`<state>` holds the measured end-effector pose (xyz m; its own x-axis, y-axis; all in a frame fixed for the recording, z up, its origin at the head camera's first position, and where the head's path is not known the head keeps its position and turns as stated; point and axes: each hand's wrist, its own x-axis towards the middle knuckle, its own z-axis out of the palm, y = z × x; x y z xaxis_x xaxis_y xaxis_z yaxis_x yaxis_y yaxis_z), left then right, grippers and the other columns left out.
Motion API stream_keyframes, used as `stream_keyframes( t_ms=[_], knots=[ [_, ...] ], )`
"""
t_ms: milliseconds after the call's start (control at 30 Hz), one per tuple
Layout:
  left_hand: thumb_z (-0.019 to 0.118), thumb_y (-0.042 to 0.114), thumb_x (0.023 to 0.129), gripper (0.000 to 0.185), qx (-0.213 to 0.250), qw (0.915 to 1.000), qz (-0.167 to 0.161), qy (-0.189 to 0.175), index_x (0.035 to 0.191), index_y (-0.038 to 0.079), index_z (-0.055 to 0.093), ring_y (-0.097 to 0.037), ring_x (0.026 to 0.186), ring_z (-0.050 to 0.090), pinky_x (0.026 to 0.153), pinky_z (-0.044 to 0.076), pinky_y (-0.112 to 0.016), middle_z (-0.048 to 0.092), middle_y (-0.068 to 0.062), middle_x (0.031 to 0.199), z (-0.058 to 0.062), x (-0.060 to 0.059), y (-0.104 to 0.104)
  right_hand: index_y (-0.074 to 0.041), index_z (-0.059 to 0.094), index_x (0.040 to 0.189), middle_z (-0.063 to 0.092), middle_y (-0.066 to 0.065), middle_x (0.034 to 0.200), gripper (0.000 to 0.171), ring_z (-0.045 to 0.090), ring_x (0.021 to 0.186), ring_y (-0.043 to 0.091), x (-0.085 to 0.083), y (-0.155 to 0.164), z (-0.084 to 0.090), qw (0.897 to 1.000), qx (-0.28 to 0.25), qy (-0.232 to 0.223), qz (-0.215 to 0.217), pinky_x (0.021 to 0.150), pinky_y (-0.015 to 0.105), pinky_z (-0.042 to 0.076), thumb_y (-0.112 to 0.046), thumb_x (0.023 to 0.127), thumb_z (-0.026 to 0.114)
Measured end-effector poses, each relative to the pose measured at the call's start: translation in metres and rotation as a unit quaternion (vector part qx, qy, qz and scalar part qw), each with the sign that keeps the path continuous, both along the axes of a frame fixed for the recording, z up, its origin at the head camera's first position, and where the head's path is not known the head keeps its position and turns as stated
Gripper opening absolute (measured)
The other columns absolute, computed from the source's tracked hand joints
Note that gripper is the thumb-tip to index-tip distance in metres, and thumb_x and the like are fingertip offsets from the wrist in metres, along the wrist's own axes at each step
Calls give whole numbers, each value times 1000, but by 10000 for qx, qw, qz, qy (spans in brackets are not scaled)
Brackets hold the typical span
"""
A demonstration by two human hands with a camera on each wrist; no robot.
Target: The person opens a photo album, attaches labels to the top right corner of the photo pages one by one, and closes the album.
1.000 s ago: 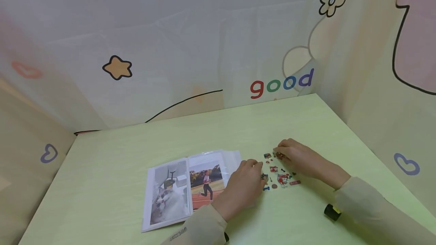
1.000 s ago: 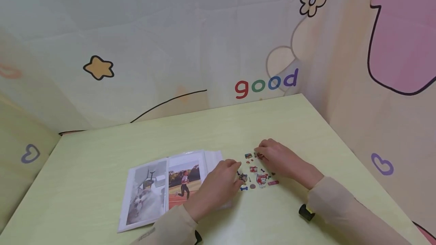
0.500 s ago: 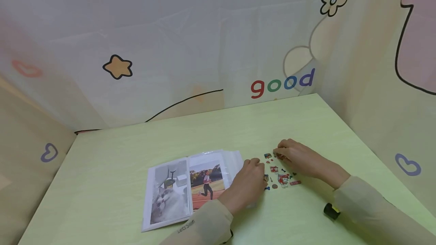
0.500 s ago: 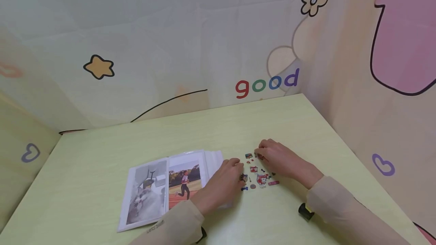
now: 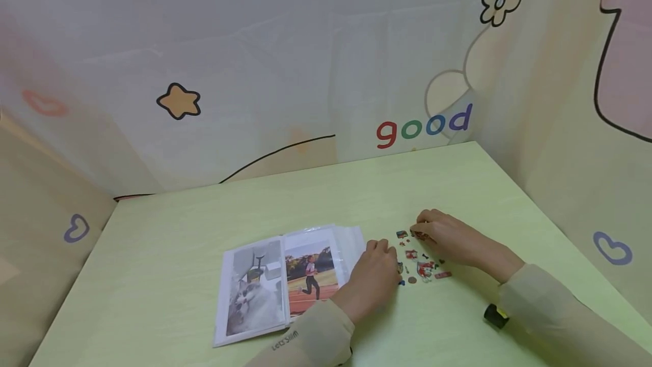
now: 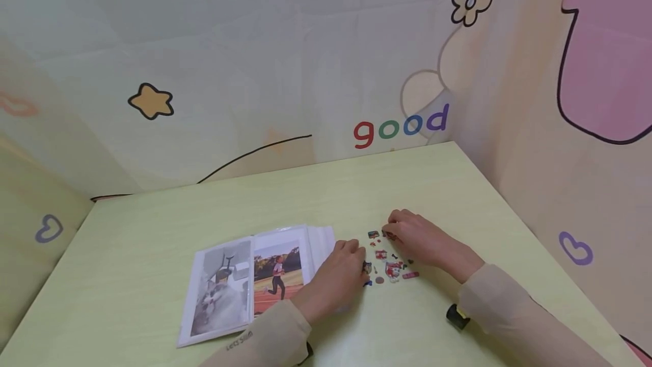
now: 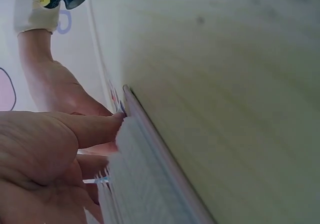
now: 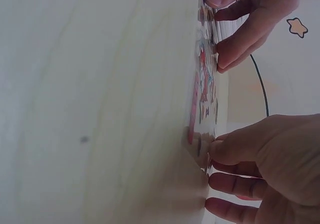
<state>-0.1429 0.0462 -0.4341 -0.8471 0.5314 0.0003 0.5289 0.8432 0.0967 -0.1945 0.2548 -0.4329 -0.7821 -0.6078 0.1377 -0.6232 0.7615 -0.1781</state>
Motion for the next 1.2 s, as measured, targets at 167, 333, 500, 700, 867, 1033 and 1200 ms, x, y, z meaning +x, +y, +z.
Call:
stream_keyframes(
  t_ms=[167, 333, 500, 700, 867, 1033, 1200],
  knots=[
    [71, 32, 99, 31, -86, 9999, -68, 59, 111, 4, 71, -22, 108, 54, 93, 50, -28, 61, -7, 110, 0, 1, 0, 3, 76, 111, 67, 9, 107, 22, 63, 99, 26, -1, 1, -2, 10000, -49, 14, -17, 89, 43, 57, 4, 89, 77],
    [70, 32, 100, 32, -251, 9996, -67, 121, 113, 3, 71, -21, 106, 53, 87, 51, -26, 60, -7, 110, 1, 2, 1, 2, 75, 112, 67, 9, 107, 24, 63, 99, 26, -3, 3, -3, 10000, -32, 64, -33, 88, 43, 58, 4, 88, 78],
    [69, 34, 100, 33, -492, 9987, -21, 158, 114, 4, 71, -20, 104, 51, 82, 50, -25, 59, -6, 109, 2, 3, 3, 2, 74, 114, 67, 11, 108, 28, 62, 99, 27, -4, 4, -3, 9999, 133, 76, 26, 87, 43, 57, 3, 87, 79],
    [68, 32, 100, 32, -624, 9978, -17, 213, 116, 5, 71, -19, 99, 49, 76, 49, -23, 58, -5, 106, 3, 3, 4, 1, 76, 110, 66, 9, 104, 25, 62, 95, 25, -6, 3, 0, 9996, 251, 64, 68, 85, 41, 58, 1, 86, 80],
    [65, 26, 102, 26, -623, 9976, -35, 291, 114, 4, 72, -19, 97, 49, 75, 49, -23, 58, -5, 104, 4, 5, 5, 0, 76, 108, 67, 7, 102, 22, 62, 92, 22, -6, 2, 1, 9998, 208, 35, 39, 83, 40, 58, 0, 87, 80],
    [63, 26, 103, 29, -710, 9971, -40, 283, 119, 4, 71, -19, 99, 49, 77, 49, -23, 59, -5, 107, 2, 3, 5, 0, 77, 108, 67, 7, 102, 21, 62, 92, 22, -6, 3, 1, 9999, 150, 49, 48, 83, 39, 59, -1, 87, 80],
    [60, 22, 104, 26, -771, 9965, -40, 329, 119, 4, 71, -19, 98, 49, 76, 49, -23, 59, -5, 106, 0, 3, 6, 0, 77, 107, 67, 7, 102, 20, 62, 92, 22, -6, 3, 0, 9999, 132, 0, 62, 83, 39, 59, -1, 88, 79]
  ],
)
